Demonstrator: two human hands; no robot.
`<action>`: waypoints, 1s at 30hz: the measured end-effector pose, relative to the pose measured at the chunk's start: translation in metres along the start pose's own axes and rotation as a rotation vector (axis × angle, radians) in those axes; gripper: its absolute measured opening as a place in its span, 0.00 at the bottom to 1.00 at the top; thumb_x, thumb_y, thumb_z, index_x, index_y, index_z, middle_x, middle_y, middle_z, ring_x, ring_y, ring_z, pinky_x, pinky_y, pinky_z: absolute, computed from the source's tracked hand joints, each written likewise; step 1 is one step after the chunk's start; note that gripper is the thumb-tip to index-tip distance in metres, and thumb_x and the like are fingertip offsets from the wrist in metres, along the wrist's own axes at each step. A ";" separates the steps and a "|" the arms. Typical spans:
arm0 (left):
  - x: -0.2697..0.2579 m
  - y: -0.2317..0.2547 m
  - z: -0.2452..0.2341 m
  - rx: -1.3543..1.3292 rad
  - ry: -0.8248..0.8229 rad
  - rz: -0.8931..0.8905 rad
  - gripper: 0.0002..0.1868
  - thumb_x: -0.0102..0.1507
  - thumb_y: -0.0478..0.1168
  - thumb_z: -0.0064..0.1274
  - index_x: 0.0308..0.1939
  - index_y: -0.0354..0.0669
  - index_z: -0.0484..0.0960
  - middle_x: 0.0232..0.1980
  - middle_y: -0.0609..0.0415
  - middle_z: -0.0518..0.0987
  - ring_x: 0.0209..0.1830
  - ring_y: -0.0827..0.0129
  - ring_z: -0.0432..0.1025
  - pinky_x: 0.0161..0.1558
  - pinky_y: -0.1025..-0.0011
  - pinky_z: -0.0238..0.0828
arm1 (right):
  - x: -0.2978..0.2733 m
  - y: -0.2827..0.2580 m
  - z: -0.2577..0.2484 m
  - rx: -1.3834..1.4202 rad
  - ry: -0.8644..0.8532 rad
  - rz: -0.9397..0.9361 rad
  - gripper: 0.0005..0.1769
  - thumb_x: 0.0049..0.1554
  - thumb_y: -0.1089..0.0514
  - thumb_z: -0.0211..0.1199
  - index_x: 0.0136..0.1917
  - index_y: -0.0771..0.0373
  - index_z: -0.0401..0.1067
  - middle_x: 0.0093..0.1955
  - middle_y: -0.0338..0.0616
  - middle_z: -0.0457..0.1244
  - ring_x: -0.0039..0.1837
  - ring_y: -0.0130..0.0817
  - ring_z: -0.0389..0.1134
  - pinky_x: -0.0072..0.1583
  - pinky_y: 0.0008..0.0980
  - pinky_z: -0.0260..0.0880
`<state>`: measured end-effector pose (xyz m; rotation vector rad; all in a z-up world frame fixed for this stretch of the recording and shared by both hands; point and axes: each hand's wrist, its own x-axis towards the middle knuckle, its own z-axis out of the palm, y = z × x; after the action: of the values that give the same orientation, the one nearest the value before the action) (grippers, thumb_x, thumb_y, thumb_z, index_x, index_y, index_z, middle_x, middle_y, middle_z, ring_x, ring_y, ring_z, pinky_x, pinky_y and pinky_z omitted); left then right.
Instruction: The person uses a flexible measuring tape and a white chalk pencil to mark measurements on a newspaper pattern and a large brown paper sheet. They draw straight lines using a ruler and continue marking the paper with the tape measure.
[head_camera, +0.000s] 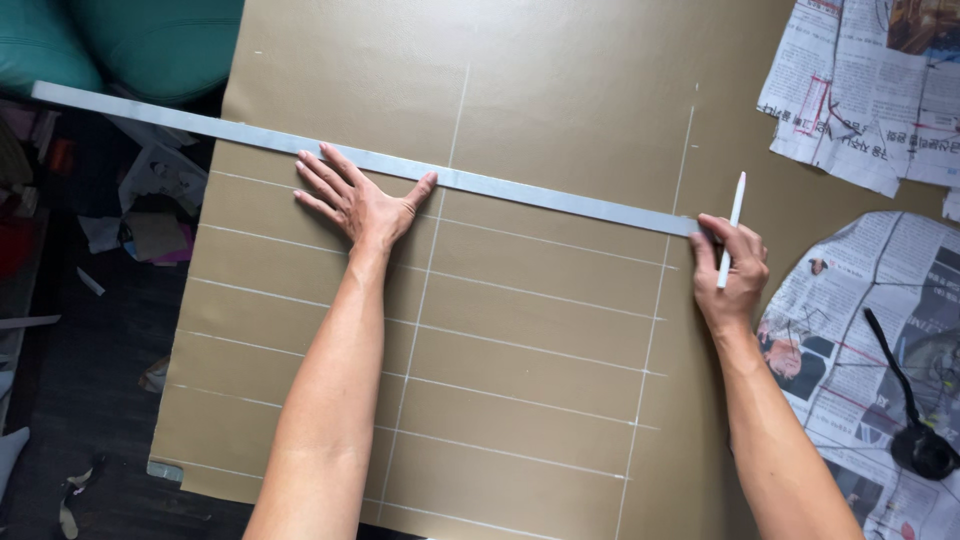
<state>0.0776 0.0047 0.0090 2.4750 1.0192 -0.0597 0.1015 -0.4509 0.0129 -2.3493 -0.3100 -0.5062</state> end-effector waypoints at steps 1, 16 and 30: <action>0.002 0.001 -0.001 -0.016 0.022 -0.007 0.87 0.44 0.86 0.56 0.79 0.28 0.26 0.82 0.28 0.23 0.83 0.45 0.14 0.75 0.39 0.04 | 0.009 -0.005 0.002 0.096 0.003 0.054 0.12 0.69 0.63 0.61 0.66 0.61 0.75 0.60 0.46 0.69 0.65 0.37 0.69 0.68 0.35 0.68; 0.005 -0.001 0.000 0.015 0.072 0.001 0.86 0.42 0.85 0.59 0.78 0.27 0.30 0.82 0.26 0.30 0.83 0.43 0.19 0.77 0.40 0.10 | 0.098 -0.157 0.145 0.745 -0.743 0.268 0.16 0.68 0.55 0.58 0.60 0.69 0.77 0.48 0.43 0.72 0.51 0.23 0.70 0.54 0.23 0.71; 0.010 -0.007 0.016 -0.001 0.080 0.005 0.85 0.40 0.81 0.61 0.77 0.24 0.34 0.80 0.22 0.34 0.82 0.37 0.25 0.75 0.36 0.14 | 0.136 -0.278 0.307 0.763 -0.948 0.218 0.15 0.65 0.50 0.63 0.54 0.62 0.81 0.44 0.39 0.72 0.44 0.21 0.70 0.42 0.22 0.68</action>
<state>0.0824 0.0083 -0.0102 2.4961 1.0461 0.0420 0.2072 -0.0282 0.0293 -1.6685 -0.5409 0.7549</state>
